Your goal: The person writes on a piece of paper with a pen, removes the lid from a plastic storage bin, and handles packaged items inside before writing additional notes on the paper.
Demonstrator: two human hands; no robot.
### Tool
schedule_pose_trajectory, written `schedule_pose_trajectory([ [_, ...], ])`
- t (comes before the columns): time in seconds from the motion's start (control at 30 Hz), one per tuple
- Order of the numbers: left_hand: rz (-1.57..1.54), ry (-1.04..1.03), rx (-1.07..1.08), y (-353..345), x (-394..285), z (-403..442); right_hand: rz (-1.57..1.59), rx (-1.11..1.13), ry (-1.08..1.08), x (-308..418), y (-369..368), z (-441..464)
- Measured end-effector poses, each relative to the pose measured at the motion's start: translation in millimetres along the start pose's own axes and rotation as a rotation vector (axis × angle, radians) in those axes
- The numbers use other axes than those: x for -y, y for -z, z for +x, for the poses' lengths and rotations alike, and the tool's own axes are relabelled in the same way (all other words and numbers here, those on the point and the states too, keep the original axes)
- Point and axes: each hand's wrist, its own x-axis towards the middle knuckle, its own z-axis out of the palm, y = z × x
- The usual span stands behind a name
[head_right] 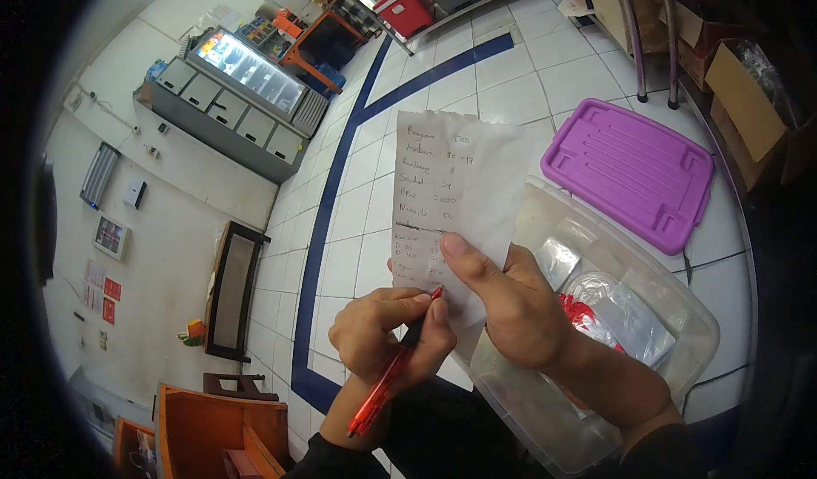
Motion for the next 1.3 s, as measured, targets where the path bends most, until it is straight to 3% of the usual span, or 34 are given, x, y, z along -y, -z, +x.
schedule_pose_trajectory([
  [0.43,-0.077,0.13,-0.162,-3.8,4.1,-10.8,0.176,-0.037,0.015,5.0,-5.0,0.0],
  [0.5,-0.101,0.146,-0.187,-3.3,3.6,-9.4,0.013,0.019,-0.029,4.7,-0.8,-0.7],
  [0.7,-0.092,0.251,-0.205,-0.8,4.1,-15.6,0.079,-0.028,0.014,11.7,-7.7,-0.5],
  [1.23,-0.054,0.227,-0.229,-2.5,3.4,-13.5,0.014,-0.009,0.042,10.7,-6.1,-0.6],
  [1.3,-0.054,0.357,-0.214,-3.1,3.9,-19.6,0.009,0.022,0.022,9.6,-3.1,-0.3],
])
